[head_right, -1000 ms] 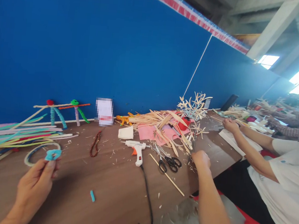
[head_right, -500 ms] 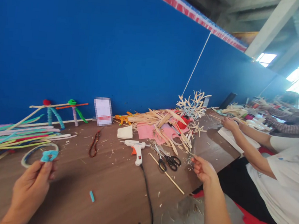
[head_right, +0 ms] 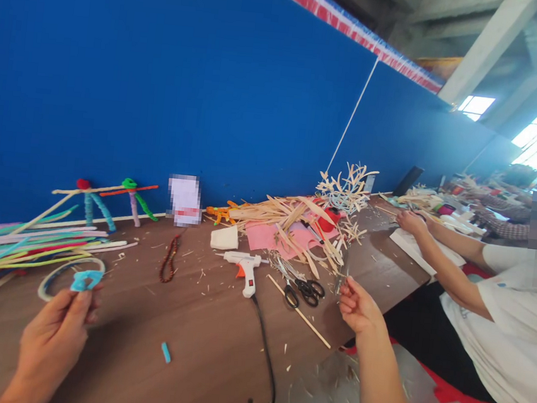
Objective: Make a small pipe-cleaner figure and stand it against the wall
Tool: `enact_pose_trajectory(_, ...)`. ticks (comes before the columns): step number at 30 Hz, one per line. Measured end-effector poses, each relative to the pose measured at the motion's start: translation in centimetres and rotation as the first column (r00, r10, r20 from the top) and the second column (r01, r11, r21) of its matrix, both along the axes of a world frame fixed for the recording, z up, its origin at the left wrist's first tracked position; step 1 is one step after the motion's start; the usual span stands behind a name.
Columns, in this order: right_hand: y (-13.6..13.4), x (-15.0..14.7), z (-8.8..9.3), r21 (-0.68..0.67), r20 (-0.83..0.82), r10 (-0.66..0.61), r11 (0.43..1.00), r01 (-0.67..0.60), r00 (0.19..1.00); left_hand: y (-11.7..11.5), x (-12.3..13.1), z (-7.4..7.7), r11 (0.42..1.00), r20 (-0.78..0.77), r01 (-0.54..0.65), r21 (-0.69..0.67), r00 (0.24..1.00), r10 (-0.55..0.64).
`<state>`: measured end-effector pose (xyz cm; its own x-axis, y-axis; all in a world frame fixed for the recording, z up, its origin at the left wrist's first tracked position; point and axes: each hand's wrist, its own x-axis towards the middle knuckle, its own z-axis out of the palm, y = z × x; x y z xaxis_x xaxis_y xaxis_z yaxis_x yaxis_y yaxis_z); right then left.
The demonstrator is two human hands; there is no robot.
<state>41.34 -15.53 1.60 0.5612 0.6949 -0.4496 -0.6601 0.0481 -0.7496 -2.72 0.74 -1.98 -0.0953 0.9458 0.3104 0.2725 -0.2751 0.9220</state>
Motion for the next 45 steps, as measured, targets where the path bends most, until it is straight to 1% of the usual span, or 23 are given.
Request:
enact_pose_trajectory(2,0.1,-0.3,0.4,0.059,-0.004,-0.003,0.998,0.004,1.0,0.0,0.1,0.1,1.0,0.006,0.005,-0.01,1.0,-0.005)
enact_pose_trajectory(6,0.2,-0.5,1.5,0.136,0.02,-0.011,0.991,0.008,1.0,0.0,0.1,0.0,0.999,0.029,0.02,-0.026,0.999,-0.019)
enact_pose_trajectory(9,0.1,-0.7,2.0,0.201,0.012,0.0,0.98,-0.002,1.0,0.0,0.1,0.0,0.999,0.041,0.026,-0.031,0.999,-0.025)
enact_pose_trajectory(13,-0.1,-1.3,1.8,0.245,-0.043,0.027,0.969,-0.016,0.999,-0.2,0.2,0.3,0.999,0.003,-0.017,-0.041,1.0,0.017)
enact_pose_trajectory(15,-0.2,-1.6,1.6,0.266,-0.113,0.025,0.964,0.006,0.993,-0.2,0.2,0.4,0.999,-0.013,-0.033,-0.034,0.999,0.032)
enact_pose_trajectory(18,-0.1,-2.1,1.5,0.279,-0.186,-0.021,0.958,0.073,0.982,-0.1,0.1,0.2,0.999,0.002,-0.03,-0.035,1.0,0.031)
enact_pose_trajectory(22,0.0,-3.0,1.2,0.232,-0.191,-0.092,0.963,0.136,0.977,-0.1,0.0,0.1,0.999,0.013,-0.013,-0.041,1.0,0.013)
enact_pose_trajectory(25,0.0,-3.2,0.7,0.161,-0.188,-0.153,0.97,0.184,0.97,-0.1,0.0,0.2,0.999,0.031,-0.002,-0.032,1.0,0.003)
enact_pose_trajectory(27,0.0,-3.1,0.2,0.1,-0.146,-0.186,0.974,0.201,0.972,-0.1,0.0,0.2,1.0,0.04,-0.004,-0.03,0.999,0.005)
enact_pose_trajectory(31,-0.2,-2.5,-0.6,-0.012,0.039,-0.202,0.979,0.203,0.979,0.0,0.0,0.0,0.999,0.052,-0.007,-0.033,0.999,0.009)
enact_pose_trajectory(34,-0.3,-2.0,-0.8,-0.125,0.225,-0.152,0.975,0.183,0.962,0.0,0.1,0.0,1.0,0.065,0.008,-0.024,0.998,-0.006)
enact_pose_trajectory(37,-0.4,-1.4,-0.8,-0.237,0.389,-0.091,0.952,0.195,0.917,-0.1,0.2,0.4,1.0,0.054,-0.005,-0.031,0.999,0.006)
enact_pose_trajectory(40,-0.5,-0.8,-0.9,-0.329,0.492,-0.055,0.912,0.244,0.869,-0.2,0.3,0.6,0.999,0.042,-0.016,-0.052,0.999,0.018)
enact_pose_trajectory(42,-0.7,-0.4,-0.8,-0.337,0.49,-0.08,0.901,0.274,0.868,-0.2,0.3,0.7,0.999,0.047,-0.017,-0.047,0.999,0.019)
enact_pose_trajectory(43,-0.8,-0.3,-0.8,-0.311,0.451,-0.103,0.913,0.265,0.886,-0.2,0.3,0.7,0.999,0.052,-0.015,-0.039,0.999,0.017)
enact_pose_trajectory(44,-1.0,-0.4,-0.7,-0.253,0.388,-0.128,0.938,0.239,0.913,-0.2,0.4,0.6,0.999,0.054,-0.01,-0.034,0.998,0.012)
enact_pose_trajectory(45,-1.2,-0.6,-0.5,-0.168,0.304,-0.142,0.965,0.199,0.942,-0.2,0.3,0.6,0.999,0.055,-0.007,-0.032,0.998,0.009)
